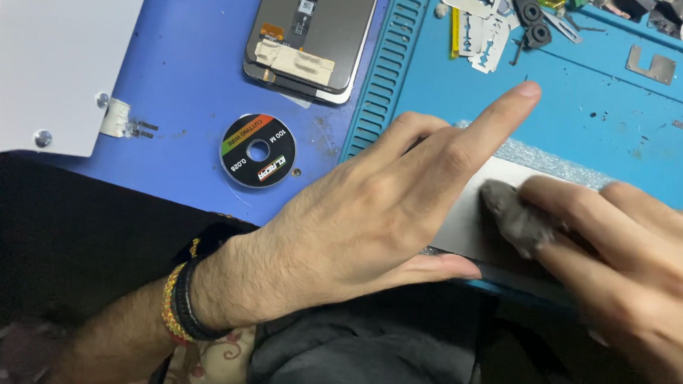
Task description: Clean a phone screen component using a cloth and cleaning spray
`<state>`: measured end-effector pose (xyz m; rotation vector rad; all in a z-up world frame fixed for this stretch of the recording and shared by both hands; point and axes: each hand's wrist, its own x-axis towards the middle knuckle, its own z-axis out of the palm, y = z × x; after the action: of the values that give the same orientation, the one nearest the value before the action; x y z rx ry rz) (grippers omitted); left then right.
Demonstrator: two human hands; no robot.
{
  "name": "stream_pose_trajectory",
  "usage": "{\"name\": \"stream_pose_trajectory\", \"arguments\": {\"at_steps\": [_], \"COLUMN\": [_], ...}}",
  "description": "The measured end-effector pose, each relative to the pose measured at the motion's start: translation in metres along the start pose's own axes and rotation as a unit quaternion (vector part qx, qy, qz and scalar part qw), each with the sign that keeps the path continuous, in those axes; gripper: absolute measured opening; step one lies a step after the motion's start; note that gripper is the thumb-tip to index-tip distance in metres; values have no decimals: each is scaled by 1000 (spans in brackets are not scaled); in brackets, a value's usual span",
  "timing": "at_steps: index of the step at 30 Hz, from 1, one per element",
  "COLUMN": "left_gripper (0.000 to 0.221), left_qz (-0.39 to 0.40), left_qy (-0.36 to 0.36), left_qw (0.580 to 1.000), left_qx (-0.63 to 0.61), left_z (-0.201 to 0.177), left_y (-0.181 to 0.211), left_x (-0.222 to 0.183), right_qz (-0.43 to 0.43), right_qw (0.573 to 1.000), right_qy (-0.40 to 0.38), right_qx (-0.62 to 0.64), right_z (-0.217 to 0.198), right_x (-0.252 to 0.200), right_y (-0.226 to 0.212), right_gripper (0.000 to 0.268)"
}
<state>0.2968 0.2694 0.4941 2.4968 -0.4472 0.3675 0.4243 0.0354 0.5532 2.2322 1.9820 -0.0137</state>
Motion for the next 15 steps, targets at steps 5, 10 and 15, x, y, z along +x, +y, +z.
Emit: {"name": "stream_pose_trajectory", "arguments": {"at_steps": [5,10,15], "left_gripper": [137,132,135], "left_qz": [-4,0,8], "left_qy": [2,-2,8], "left_qw": [1000,1000,999], "left_qx": [-6,-23,32], "left_z": [2,0,-2], "left_y": [0,0,0], "left_x": [0,1,1], "right_qz": [5,6,2], "right_qw": [1000,999,1000], "right_qy": [11,6,6], "right_qx": [22,-37,10], "right_z": [-2,-6,0], "right_x": [0,8,0], "right_y": [1,-1,4], "right_gripper": [34,44,34]}}
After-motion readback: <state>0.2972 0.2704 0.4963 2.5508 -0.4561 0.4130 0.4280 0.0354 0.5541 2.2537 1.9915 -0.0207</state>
